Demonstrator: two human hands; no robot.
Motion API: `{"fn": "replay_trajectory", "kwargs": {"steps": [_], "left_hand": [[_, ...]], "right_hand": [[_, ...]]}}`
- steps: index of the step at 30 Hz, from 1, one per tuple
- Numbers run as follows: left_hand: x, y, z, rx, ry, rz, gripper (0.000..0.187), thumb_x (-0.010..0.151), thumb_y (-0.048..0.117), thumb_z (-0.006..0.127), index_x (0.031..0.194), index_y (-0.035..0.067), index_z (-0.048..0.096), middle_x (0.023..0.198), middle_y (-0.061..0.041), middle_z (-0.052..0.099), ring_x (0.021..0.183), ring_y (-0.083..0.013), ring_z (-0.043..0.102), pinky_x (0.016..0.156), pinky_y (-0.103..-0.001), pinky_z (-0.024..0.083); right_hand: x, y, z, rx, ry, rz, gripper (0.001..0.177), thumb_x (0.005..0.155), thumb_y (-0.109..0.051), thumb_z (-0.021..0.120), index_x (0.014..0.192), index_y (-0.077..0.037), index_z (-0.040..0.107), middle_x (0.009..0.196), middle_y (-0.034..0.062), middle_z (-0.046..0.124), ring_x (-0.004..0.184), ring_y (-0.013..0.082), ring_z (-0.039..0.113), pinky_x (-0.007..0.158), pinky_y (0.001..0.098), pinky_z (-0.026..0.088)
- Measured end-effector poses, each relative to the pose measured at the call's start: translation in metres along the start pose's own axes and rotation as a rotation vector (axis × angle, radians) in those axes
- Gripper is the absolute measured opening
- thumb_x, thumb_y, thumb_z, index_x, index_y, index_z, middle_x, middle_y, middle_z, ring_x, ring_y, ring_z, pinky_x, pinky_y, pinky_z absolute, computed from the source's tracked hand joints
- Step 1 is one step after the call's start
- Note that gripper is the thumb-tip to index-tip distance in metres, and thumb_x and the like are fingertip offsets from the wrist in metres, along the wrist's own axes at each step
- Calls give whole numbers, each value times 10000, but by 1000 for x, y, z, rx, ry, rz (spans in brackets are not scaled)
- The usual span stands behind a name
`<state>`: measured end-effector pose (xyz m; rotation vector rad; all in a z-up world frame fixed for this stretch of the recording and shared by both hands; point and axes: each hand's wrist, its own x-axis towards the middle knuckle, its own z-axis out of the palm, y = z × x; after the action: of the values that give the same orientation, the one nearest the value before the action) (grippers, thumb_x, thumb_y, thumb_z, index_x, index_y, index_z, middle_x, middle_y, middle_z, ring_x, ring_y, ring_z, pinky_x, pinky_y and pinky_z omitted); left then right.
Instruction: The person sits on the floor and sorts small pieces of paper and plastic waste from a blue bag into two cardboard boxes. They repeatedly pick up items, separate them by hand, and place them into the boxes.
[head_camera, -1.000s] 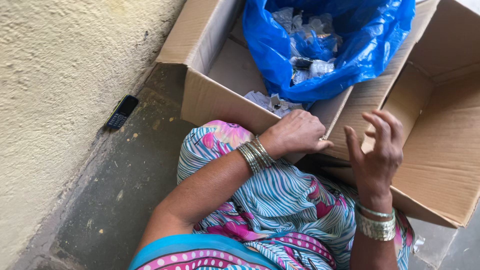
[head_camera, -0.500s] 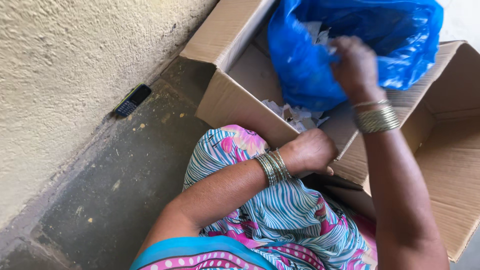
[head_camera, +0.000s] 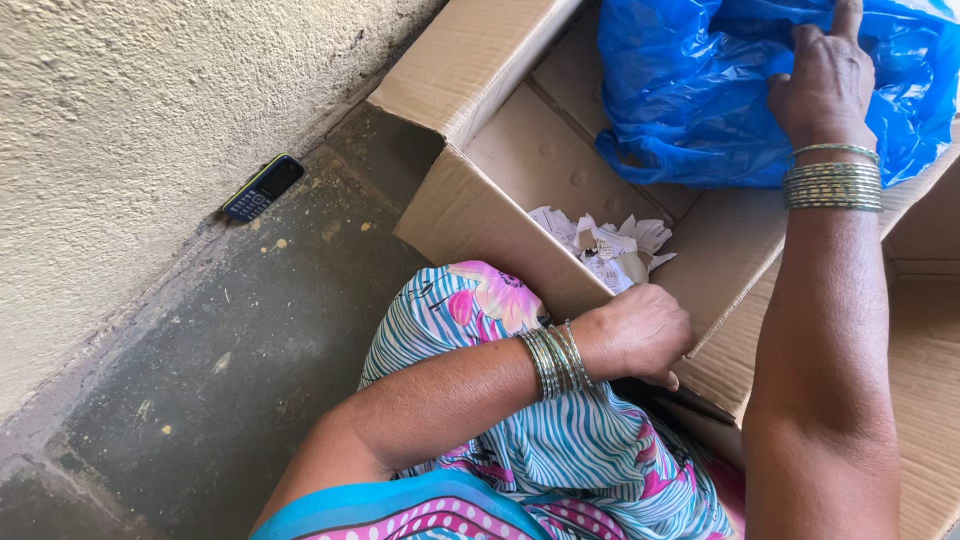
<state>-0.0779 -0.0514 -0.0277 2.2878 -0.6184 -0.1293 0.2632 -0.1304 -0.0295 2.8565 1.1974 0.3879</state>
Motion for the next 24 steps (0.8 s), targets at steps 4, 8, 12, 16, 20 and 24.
{"fn": "replay_trajectory", "kwargs": {"steps": [4, 8, 12, 16, 20, 24], "left_hand": [[-3, -2, -2, 0, 64, 34, 453, 628, 531, 827, 772, 106, 772, 701, -107, 722, 755, -302, 720, 705, -445, 545], [-1, -5, -7, 74, 76, 69, 477, 659, 565, 807, 741, 98, 758, 709, -112, 718, 765, -317, 715, 709, -450, 544], [-2, -2, -11, 106, 66, 60, 550, 701, 639, 758, 724, 90, 754, 724, -130, 714, 765, -330, 710, 702, -456, 541], [-2, 0, -19, 66, 48, 12, 608, 768, 685, 699, 744, 80, 756, 749, -148, 712, 768, -345, 707, 711, -472, 538], [-1, -4, -18, 58, 119, 17, 586, 790, 666, 679, 757, 85, 754, 758, -153, 713, 766, -357, 707, 723, -495, 540], [-1, -3, -18, 130, 126, -49, 668, 780, 719, 686, 778, 52, 730, 753, -178, 704, 790, -365, 708, 773, -478, 559]], "right_hand": [[-8, 9, -3, -71, 54, -59, 444, 813, 4, 752, 1237, 28, 625, 1486, 189, 543, 1075, 404, 683, 946, 458, 563], [-28, 11, -47, 30, 343, -157, 473, 735, -24, 832, 1163, 47, 645, 1242, 213, 623, 1014, 376, 698, 844, 395, 597], [-98, 56, -87, 884, 253, 464, 246, 967, -152, 702, 1178, -55, 621, 1043, 48, 663, 923, 161, 658, 837, 334, 544], [-202, 118, -101, 1193, 443, 350, 232, 1158, -210, 626, 1268, -12, 674, 1230, 89, 710, 1179, 188, 684, 1110, 356, 555], [-294, 133, -113, 1612, 583, 474, 294, 1084, -155, 651, 1303, 42, 659, 1297, 132, 716, 1260, 209, 688, 1138, 320, 532], [-327, 104, -105, 805, 106, 442, 294, 1062, -183, 706, 1283, 8, 667, 1264, 139, 723, 1161, 257, 689, 1057, 378, 548]]}}
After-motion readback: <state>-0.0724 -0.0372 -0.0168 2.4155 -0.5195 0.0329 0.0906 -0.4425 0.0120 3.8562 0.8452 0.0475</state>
